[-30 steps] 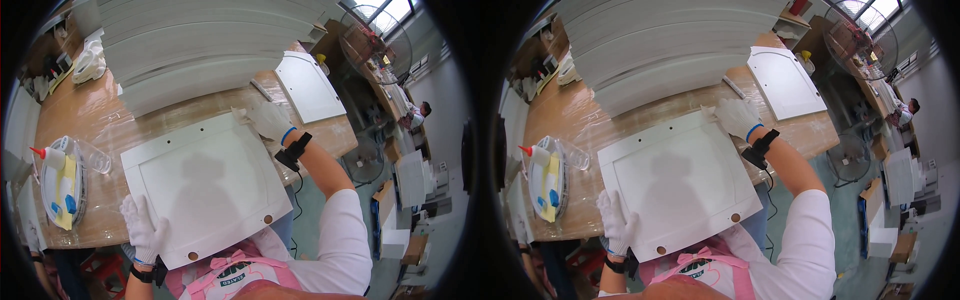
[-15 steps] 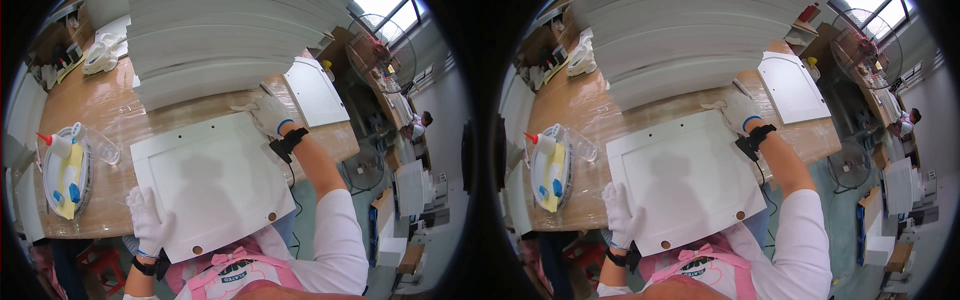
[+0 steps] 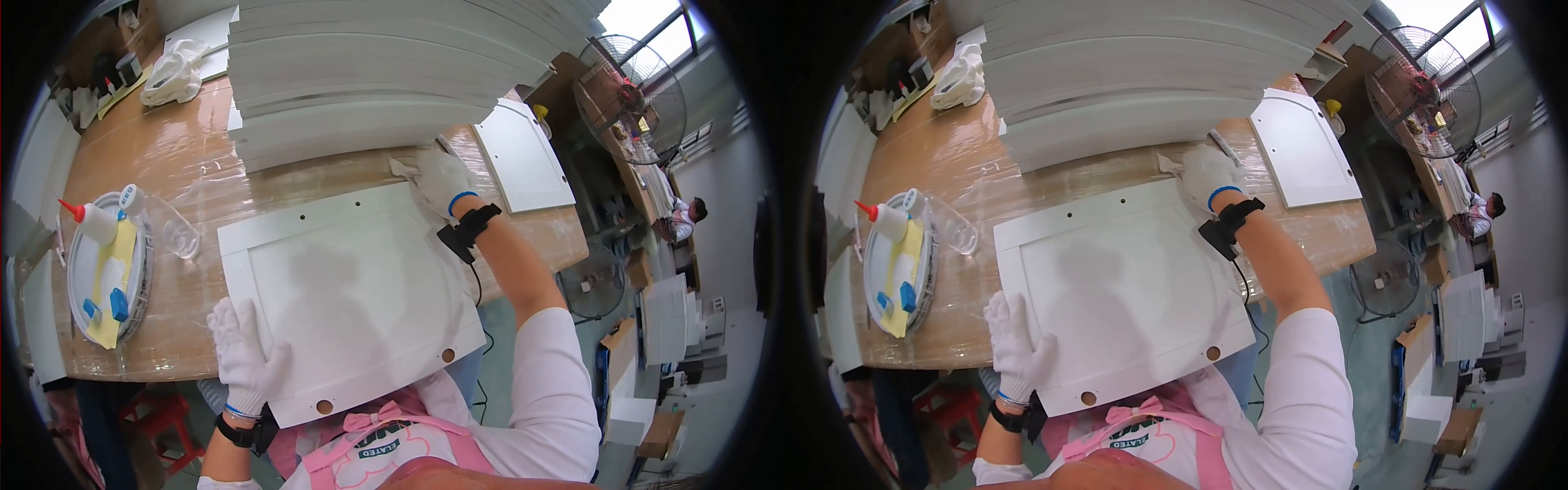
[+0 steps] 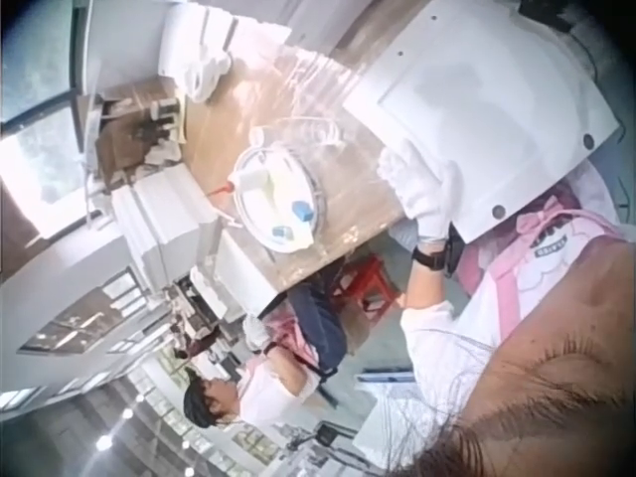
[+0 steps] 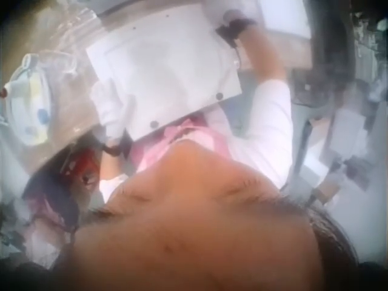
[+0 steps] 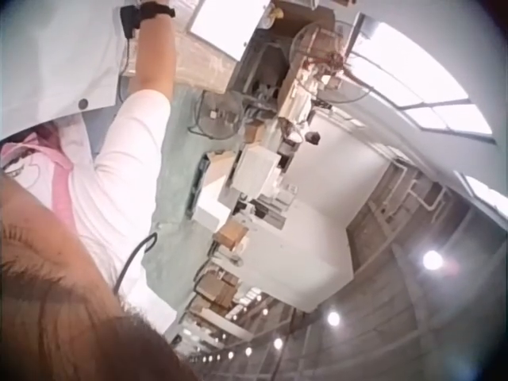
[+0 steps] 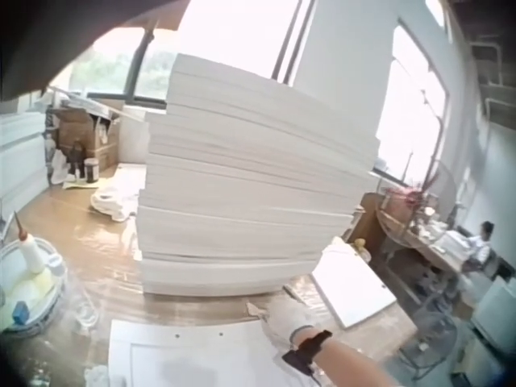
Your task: The person is scraping residues and wiping down white furniture panels to clean and finish them.
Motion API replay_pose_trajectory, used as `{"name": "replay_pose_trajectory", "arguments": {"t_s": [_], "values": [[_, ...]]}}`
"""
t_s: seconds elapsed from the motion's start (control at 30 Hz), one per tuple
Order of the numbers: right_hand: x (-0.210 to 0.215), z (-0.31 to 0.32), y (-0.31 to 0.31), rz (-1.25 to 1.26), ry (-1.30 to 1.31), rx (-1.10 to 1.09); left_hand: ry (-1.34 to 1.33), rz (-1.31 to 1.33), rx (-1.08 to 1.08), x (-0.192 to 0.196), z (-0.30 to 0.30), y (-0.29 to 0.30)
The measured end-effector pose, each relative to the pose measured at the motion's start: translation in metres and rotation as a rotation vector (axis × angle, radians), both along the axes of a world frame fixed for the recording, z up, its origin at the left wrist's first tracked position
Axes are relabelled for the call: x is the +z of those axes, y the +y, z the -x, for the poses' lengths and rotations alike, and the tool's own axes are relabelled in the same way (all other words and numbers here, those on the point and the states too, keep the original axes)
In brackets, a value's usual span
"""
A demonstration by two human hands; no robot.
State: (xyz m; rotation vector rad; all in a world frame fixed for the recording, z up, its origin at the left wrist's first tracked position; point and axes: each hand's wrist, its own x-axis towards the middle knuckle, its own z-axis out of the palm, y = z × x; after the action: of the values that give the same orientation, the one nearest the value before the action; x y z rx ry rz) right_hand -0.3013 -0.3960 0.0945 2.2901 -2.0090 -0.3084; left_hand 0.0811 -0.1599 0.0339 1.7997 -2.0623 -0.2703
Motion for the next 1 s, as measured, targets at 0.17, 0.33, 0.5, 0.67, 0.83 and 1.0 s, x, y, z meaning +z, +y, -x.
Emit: {"name": "replay_pose_trajectory", "arguments": {"t_s": [0.17,0.33,0.5,0.67,0.83,1.0], "values": [[0.001,0.011,0.008,0.128,-0.117,0.047,0.011,0.018,-0.019,0.002,0.002,-0.001],[0.036,-0.009,0.035,0.111,-0.104,0.088,0.039,-0.107,0.014,0.003,-0.002,-0.003],[0.023,-0.044,0.046,0.106,-0.476,0.012,0.05,-0.1,-0.002,0.004,0.008,0.014],[-0.017,-0.099,0.053,0.158,-0.419,0.094,0.167,-0.197,-0.079,0.004,0.017,0.029],[-0.03,-0.184,0.054,0.041,-0.592,0.185,0.164,-0.172,-0.09,0.004,0.017,0.029],[-0.024,-0.223,0.066,0.004,-0.522,0.258,0.193,-0.131,-0.063,-0.005,0.014,0.033]]}}
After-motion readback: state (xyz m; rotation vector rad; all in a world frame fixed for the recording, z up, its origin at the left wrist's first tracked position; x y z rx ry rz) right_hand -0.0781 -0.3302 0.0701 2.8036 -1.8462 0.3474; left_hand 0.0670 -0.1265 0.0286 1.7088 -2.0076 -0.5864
